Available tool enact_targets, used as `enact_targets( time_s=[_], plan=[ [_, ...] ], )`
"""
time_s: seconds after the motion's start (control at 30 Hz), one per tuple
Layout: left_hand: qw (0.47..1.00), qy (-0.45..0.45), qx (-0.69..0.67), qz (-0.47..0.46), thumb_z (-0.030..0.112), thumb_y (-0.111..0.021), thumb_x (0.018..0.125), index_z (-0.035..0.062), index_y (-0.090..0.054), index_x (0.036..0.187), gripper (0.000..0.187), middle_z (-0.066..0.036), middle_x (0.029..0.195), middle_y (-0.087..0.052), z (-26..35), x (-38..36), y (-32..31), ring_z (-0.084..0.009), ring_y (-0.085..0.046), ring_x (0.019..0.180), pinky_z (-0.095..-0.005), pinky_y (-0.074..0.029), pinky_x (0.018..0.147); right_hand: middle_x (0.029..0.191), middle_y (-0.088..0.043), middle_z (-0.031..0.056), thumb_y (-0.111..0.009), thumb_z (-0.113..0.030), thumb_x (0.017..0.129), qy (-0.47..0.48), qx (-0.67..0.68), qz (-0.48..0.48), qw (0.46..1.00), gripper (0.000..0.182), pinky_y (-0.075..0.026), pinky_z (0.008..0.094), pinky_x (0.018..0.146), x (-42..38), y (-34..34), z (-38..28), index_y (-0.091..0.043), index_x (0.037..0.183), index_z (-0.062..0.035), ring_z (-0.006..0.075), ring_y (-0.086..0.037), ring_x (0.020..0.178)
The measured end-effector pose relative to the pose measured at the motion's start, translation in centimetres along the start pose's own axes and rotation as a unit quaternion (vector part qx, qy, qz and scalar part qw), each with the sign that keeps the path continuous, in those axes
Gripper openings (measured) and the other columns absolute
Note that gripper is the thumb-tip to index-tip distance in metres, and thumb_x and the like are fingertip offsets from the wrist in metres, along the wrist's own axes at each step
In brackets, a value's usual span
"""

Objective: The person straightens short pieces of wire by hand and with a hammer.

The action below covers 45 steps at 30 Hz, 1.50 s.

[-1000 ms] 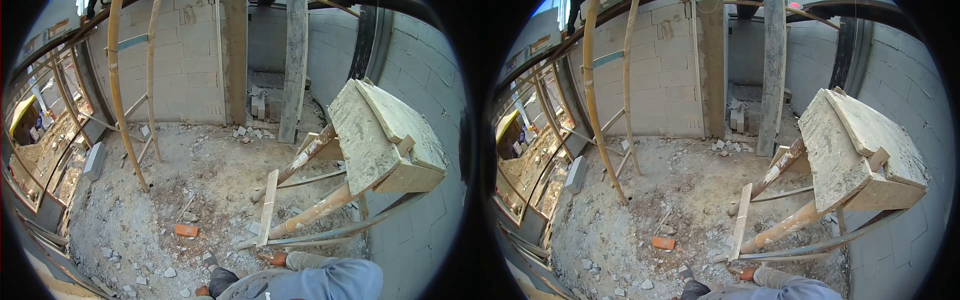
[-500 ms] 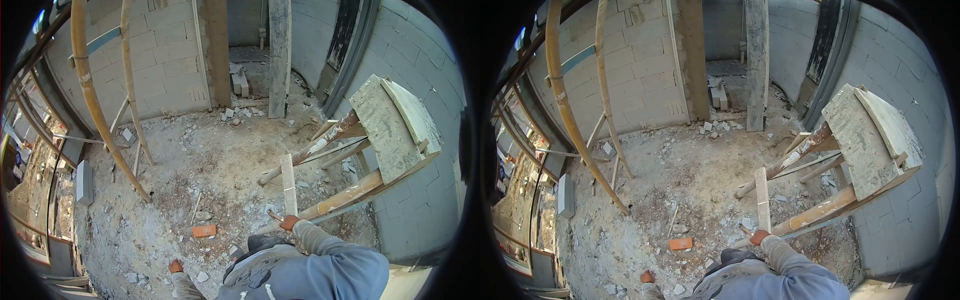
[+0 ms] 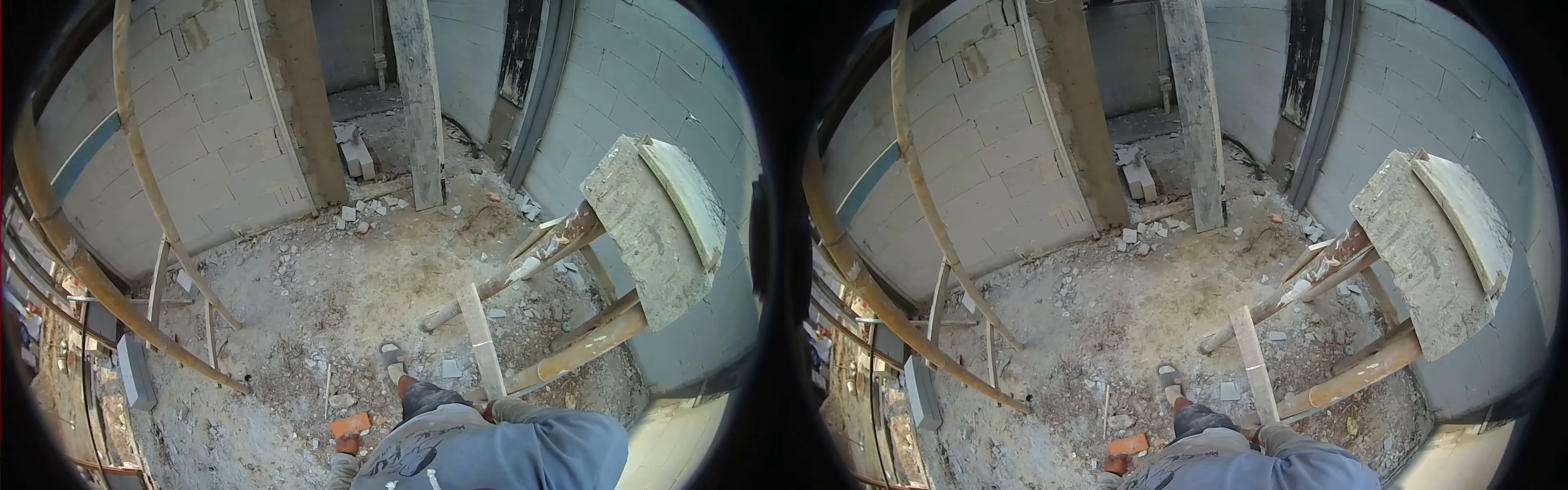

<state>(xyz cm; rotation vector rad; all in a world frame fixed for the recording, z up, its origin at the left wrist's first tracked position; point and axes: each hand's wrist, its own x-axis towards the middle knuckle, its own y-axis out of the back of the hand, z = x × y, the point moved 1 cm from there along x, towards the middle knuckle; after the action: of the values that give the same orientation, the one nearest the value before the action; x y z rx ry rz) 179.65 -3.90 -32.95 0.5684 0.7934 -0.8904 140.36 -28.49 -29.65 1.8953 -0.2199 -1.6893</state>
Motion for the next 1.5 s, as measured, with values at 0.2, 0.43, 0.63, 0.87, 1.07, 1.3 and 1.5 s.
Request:
enact_targets(
  time_s=[0.2,0.43,0.63,0.87,1.07,1.3,1.5],
  plan=[
    [0.991,0.024,-0.058,0.119,0.007,-0.058,0.079,-0.0099,-0.051,0.091,0.022,-0.016,0.070,-0.061,6.6,13.7,7.1,-0.0224,-0.061,0.060,-0.0369,-0.049,0.049,0.108,-0.063,0.0176,-0.055,-0.041,0.073,-0.008,0.064,-0.002,0.998,0.048,-0.044,0.0378,0.090,6.0,9.7,-1.9,-0.067,0.103,-0.0051,0.0315,-0.058,0.105],
    [0.978,-0.190,-0.025,0.083,0.018,-0.055,0.086,-0.0136,-0.051,0.103,0.036,-0.022,0.089,-0.064,33.5,19.8,-0.6,-0.0301,-0.065,0.078,-0.0363,-0.051,0.057,0.115,-0.060,0.0164,-0.056,-0.032,0.070,-0.069,0.163,0.027,0.984,0.043,-0.045,0.0371,0.091,10.2,22.6,1.4,-0.066,0.103,-0.0059,0.0297,-0.057,0.108],
    [0.959,-0.237,0.137,-0.071,0.022,-0.057,0.086,-0.0068,-0.057,0.106,0.035,-0.013,0.093,-0.064,47.0,19.2,-12.9,-0.0210,-0.063,0.083,-0.0313,-0.051,0.074,0.104,-0.062,0.0224,-0.053,-0.028,0.075,-0.062,0.266,0.091,0.958,0.036,-0.048,0.0405,0.084,13.3,28.7,2.3,-0.067,0.095,-0.0015,0.0340,-0.061,0.097],
    [0.947,-0.142,0.268,-0.107,0.023,-0.057,0.086,-0.0088,-0.056,0.106,0.038,-0.013,0.088,-0.065,47.2,29.5,-15.0,-0.0218,-0.064,0.076,-0.0312,-0.051,0.069,0.098,-0.064,0.0214,-0.062,-0.025,0.076,0.091,0.046,0.036,0.994,0.031,-0.050,0.0398,0.082,20.8,24.9,3.5,-0.067,0.099,-0.0051,0.0344,-0.063,0.093],
    [0.961,-0.092,0.256,-0.042,0.018,-0.059,0.084,-0.0115,-0.055,0.099,0.033,-0.010,0.076,-0.065,52.9,39.4,-18.2,-0.0207,-0.063,0.070,-0.0324,-0.049,0.059,0.106,-0.064,0.0157,-0.062,-0.036,0.079,-0.153,0.366,0.385,0.833,0.041,-0.048,0.0406,0.082,19.7,33.5,0.5,-0.064,0.108,-0.0087,0.0345,-0.063,0.091],
    [0.957,-0.160,0.223,-0.100,0.019,-0.061,0.084,-0.0038,-0.061,0.089,0.024,-0.010,0.077,-0.064,72.5,45.1,-30.1,-0.0201,-0.062,0.071,-0.0319,-0.051,0.062,0.113,-0.061,0.0166,-0.052,-0.035,0.080,-0.161,0.370,-0.160,0.901,0.038,-0.046,0.0400,0.087,27.1,41.7,10.9,-0.064,0.109,-0.0138,0.0337,-0.059,0.101],
    [0.906,-0.304,0.278,-0.099,0.033,-0.057,0.085,-0.0016,-0.061,0.104,0.040,-0.013,0.091,-0.066,88.8,47.7,-42.7,-0.0229,-0.061,0.087,-0.0320,-0.046,0.082,0.088,-0.067,0.0116,-0.057,-0.032,0.079,-0.207,0.414,0.076,0.883,0.028,-0.052,0.0345,0.073,35.6,49.1,15.2,-0.067,0.097,-0.0128,0.0272,-0.065,0.082]
  ],
)
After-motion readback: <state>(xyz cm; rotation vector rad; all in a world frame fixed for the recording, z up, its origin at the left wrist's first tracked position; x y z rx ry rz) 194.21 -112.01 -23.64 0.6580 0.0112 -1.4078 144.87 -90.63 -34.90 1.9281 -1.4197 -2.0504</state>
